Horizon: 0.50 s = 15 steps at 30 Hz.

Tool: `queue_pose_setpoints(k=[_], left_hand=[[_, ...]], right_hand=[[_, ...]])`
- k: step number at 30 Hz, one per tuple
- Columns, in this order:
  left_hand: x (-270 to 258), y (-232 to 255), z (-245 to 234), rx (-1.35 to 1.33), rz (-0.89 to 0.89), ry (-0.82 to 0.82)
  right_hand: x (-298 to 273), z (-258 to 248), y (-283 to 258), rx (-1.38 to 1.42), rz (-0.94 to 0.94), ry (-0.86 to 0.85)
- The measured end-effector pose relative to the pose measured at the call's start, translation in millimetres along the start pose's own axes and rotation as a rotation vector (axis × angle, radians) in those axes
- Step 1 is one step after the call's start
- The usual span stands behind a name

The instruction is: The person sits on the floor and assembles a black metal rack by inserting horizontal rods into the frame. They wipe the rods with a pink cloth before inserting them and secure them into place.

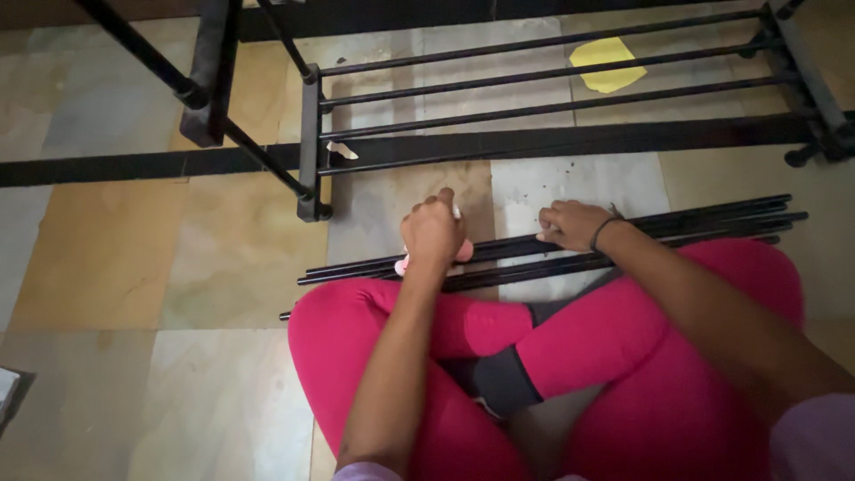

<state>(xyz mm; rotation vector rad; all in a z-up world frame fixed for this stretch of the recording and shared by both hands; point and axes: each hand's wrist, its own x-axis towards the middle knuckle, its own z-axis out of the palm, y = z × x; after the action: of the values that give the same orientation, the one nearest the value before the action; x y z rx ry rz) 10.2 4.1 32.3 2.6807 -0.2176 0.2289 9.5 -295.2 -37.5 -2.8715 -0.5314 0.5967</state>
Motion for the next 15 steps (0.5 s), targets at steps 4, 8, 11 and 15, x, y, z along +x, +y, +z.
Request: queue_pose_setpoints(k=[4, 8, 11, 15], left_hand=[[-1, 4, -2, -0.207, -0.018, 0.130], [4, -5, 4, -0.465, -0.027, 0.225], [9, -14, 18, -0.723, -0.250, 0.148], [16, -25, 38, -1.019, -0.389, 0.096]], right_hand=[[1, -3, 0, 0.014, 0.029, -0.034], [3, 0, 1, 0.008, 0.016, -0.005], [6, 2, 3, 0.019, 0.015, 0.011], [7, 3, 5, 0.001, 0.006, 0.026]])
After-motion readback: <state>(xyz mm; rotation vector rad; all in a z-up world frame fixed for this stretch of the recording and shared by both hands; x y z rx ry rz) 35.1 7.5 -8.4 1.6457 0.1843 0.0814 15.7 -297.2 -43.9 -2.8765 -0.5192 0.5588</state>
